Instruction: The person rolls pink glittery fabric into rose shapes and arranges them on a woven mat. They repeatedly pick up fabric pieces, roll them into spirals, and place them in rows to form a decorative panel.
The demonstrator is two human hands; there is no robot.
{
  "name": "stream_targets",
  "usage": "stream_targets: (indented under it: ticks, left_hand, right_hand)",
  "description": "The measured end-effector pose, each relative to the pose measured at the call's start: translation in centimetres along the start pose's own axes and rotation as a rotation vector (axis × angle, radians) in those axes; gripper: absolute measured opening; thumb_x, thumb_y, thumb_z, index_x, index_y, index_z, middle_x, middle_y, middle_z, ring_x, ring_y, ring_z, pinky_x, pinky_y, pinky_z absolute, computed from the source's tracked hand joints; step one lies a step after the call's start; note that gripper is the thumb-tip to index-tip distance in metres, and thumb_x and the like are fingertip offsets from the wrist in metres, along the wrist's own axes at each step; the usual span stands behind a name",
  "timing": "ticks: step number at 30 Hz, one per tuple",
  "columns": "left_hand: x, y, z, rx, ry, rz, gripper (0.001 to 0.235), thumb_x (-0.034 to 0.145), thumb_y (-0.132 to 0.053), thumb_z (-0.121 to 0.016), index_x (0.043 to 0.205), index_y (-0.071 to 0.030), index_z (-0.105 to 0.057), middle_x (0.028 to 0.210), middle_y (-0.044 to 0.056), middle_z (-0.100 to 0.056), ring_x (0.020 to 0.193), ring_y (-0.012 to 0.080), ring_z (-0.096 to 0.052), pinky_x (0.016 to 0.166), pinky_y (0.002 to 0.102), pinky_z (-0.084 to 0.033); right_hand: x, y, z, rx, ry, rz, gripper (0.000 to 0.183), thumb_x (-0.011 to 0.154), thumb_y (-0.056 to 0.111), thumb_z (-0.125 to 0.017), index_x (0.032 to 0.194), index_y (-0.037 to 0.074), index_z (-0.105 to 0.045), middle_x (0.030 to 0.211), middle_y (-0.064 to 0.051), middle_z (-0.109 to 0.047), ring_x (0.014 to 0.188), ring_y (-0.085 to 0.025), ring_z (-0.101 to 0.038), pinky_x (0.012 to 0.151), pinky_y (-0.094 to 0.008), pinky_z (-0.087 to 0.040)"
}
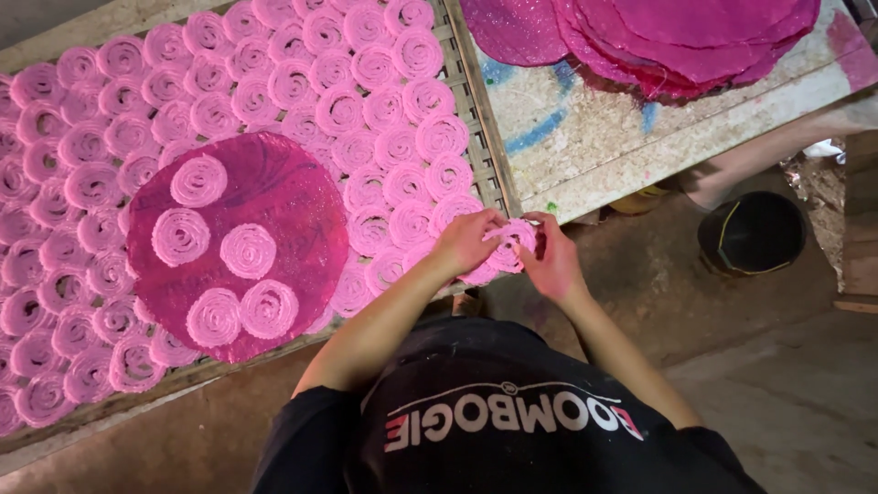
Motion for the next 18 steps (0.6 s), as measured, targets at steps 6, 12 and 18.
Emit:
stream_targets:
  ticks: [6,12,18]
  left_hand:
    - [-0.5,-1.5,0.4,0.191,0.072,0.045,0.030,0.088,-0.016,-0.070,0.117,-0.011,-0.063,0.105,0.016,-0.074,0.097,0.0384,-0.070,0.082,0.049,-0.055]
    - [-0.7,-3.8,1.0,0.418,-0.101,-0.187,0.046,0.084,-0.012,-0.071,0.128,-0.008,-0.060,0.112,0.011,-0.067,0.107,0.0330,-0.065,0.083,0.045,-0.055]
    - [-2.9,-4.1,2.0,0.540,-0.095,-0.202,0.019,0.090,-0.014,-0.069,0.109,-0.016,-0.071,0.118,0.004,-0.066,0.112,0.0254,-0.061,0.085,0.041,-0.051]
  right_hand:
    - [-1.1,3.1,0.6,-0.275,-0.128,0.206,0.053,0.085,0.013,-0.077,0.133,0.005,-0.057,0.104,-0.013,-0.063,0.088,-0.028,-0.062,0.075,-0.039,-0.053]
    - [-1.0,4.1,0.7,-0.518,-0.136,0.331,0.026,0.086,0.018,-0.076,0.109,0.007,-0.068,0.116,-0.011,-0.060,0.108,-0.035,-0.056,0.086,-0.045,-0.051]
    - [-0.1,4.2,0.1,-0.541,-0.121,0.392,0.024,0.088,0.016,-0.073,0.110,0.006,-0.070,0.112,-0.013,-0.060,0.104,-0.036,-0.058,0.084,-0.046,-0.051]
Point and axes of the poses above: each hand's wrist, its own x-axis towards the middle knuckle, its own z-axis out of the back of the hand, y = z × x, the point moved 3 cm from there along x, towards the middle knuckle
